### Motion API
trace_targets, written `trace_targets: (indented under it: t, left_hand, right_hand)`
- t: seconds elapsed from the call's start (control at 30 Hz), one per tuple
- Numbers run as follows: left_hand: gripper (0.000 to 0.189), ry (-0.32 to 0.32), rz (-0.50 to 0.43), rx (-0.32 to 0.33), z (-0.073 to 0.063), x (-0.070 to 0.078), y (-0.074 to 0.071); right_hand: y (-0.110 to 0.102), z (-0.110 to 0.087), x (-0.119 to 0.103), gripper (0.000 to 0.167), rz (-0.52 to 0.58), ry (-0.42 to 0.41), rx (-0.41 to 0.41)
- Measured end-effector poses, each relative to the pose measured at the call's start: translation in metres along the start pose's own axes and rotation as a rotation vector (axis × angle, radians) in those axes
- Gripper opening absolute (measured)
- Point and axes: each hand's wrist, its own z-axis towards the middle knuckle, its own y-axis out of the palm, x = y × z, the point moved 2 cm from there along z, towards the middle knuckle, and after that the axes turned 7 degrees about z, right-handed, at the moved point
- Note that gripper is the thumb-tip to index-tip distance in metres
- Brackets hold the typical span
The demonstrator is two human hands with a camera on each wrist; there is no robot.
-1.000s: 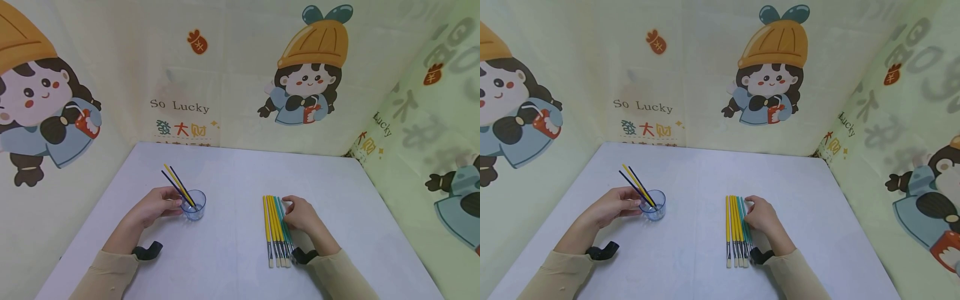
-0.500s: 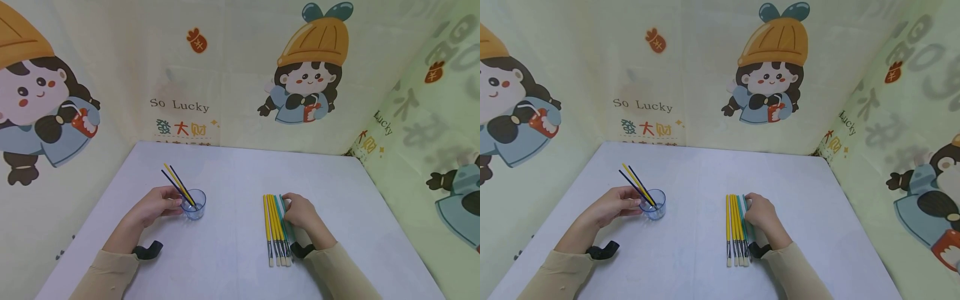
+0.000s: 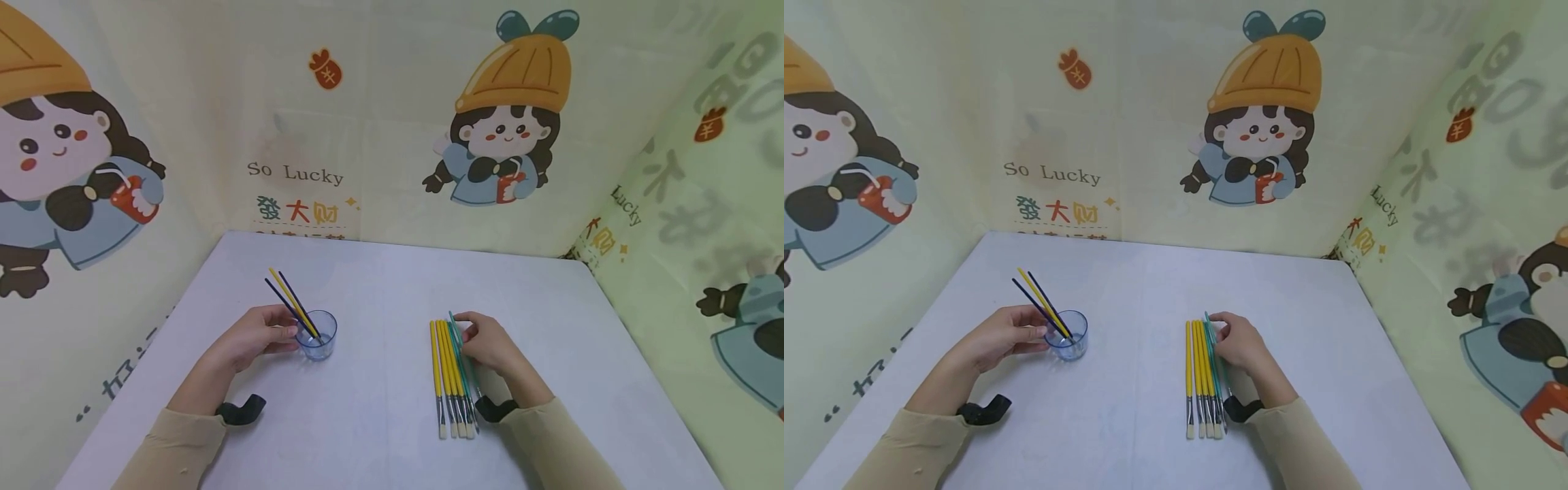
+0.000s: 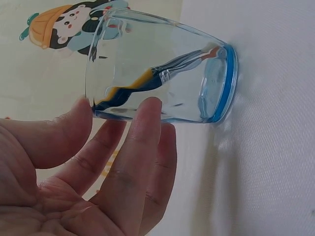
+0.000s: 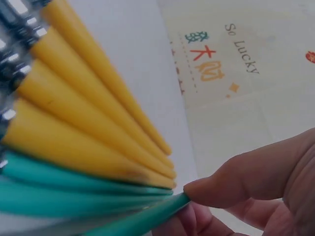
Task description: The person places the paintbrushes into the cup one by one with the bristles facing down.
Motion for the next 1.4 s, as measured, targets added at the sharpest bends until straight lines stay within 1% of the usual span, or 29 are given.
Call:
trace_targets:
  t: [0.17, 0.47, 0.7, 0.87, 1.17, 1.4]
  left_hand:
    - [0.042, -0.003, 0.001, 0.001, 0.001, 0.000, 0.001]
    - [0.042, -0.009, 0.002, 0.011, 0.001, -0.002, 0.002]
    - [0.043, -0.003, 0.012, 0.008, 0.002, -0.002, 0.002]
    - [0.043, -0.006, 0.013, 0.009, 0.001, -0.002, 0.002]
    - [0.043, -0.003, 0.005, 0.004, 0.001, -0.001, 0.002]
    - [0.044, -0.013, 0.005, 0.004, 0.001, -0.001, 0.001]
  right_hand:
    - [0.000, 0.004, -0.009, 0.072, 0.089, -0.027, -0.015]
    - [0.001, 0.014, -0.026, 0.071, 0.178, -0.079, -0.029]
    - [0.004, 0.019, -0.036, 0.070, 0.264, -0.175, -0.041]
    - [0.007, 0.022, -0.044, 0.070, 0.311, -0.223, -0.050]
    - [0.013, 0.027, -0.057, 0.065, 0.393, -0.311, -0.020]
    - [0.016, 0.028, -0.071, 0.065, 0.459, -0.374, -0.012]
